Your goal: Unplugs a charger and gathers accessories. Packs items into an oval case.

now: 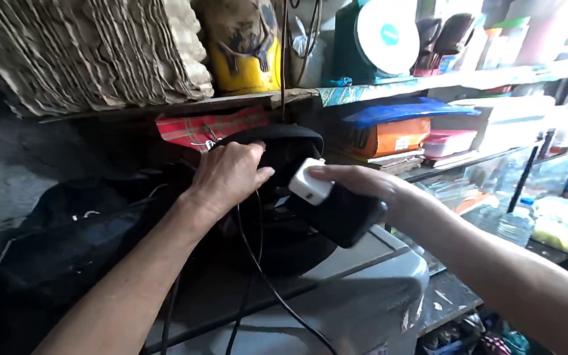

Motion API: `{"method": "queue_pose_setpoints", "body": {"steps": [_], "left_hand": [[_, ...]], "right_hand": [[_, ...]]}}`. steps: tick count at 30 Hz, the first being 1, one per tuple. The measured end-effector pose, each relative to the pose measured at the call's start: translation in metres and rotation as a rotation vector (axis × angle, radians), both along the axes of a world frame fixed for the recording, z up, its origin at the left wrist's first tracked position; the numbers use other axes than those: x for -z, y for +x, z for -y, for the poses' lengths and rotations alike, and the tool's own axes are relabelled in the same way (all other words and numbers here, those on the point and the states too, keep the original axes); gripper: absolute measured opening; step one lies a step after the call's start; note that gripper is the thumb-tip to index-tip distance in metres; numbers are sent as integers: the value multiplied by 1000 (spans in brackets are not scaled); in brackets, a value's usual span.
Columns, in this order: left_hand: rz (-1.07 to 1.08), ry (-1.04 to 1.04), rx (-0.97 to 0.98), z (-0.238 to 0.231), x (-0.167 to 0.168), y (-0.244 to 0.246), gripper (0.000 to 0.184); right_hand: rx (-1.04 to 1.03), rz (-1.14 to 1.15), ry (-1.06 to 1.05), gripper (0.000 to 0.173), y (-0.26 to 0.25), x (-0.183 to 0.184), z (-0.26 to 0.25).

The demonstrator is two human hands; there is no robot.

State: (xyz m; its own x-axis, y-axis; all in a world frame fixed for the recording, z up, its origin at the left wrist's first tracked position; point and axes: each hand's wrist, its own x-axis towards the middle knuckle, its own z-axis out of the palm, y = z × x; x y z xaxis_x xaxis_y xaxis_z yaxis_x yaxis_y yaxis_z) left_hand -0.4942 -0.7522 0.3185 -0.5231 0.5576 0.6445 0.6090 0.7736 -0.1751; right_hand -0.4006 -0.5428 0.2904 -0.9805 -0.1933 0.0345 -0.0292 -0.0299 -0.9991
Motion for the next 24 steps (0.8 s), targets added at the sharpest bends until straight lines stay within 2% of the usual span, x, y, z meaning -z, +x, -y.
{"method": "queue_pose_setpoints", "body": {"steps": [5, 7, 10, 12, 14, 18, 22, 24], "left_hand": [[54, 28, 167, 2, -18, -11, 34], [85, 11, 153, 0, -21, -13, 37], [138, 1, 104, -2, -17, -16, 41], [171, -19, 41, -4, -12, -19, 43], [189, -29, 7, -4, -11, -19, 44], [181, -4, 52, -1, -7, -23, 44], [200, 10, 66, 1, -4, -19, 46], [200, 24, 101, 3, -4, -19, 45]], "right_hand": [[2, 130, 60, 32, -61, 1, 34], [55, 149, 107, 32, -81, 4, 41], [221, 91, 357, 45, -95, 5, 46], [311, 84, 362, 46, -104, 11, 48], [348, 18, 337, 47, -98, 18, 53], [291, -52, 312, 53, -71, 18, 40], [345, -222, 267, 40, -44, 23, 13], [279, -343, 180, 29, -20, 21, -5]]}}
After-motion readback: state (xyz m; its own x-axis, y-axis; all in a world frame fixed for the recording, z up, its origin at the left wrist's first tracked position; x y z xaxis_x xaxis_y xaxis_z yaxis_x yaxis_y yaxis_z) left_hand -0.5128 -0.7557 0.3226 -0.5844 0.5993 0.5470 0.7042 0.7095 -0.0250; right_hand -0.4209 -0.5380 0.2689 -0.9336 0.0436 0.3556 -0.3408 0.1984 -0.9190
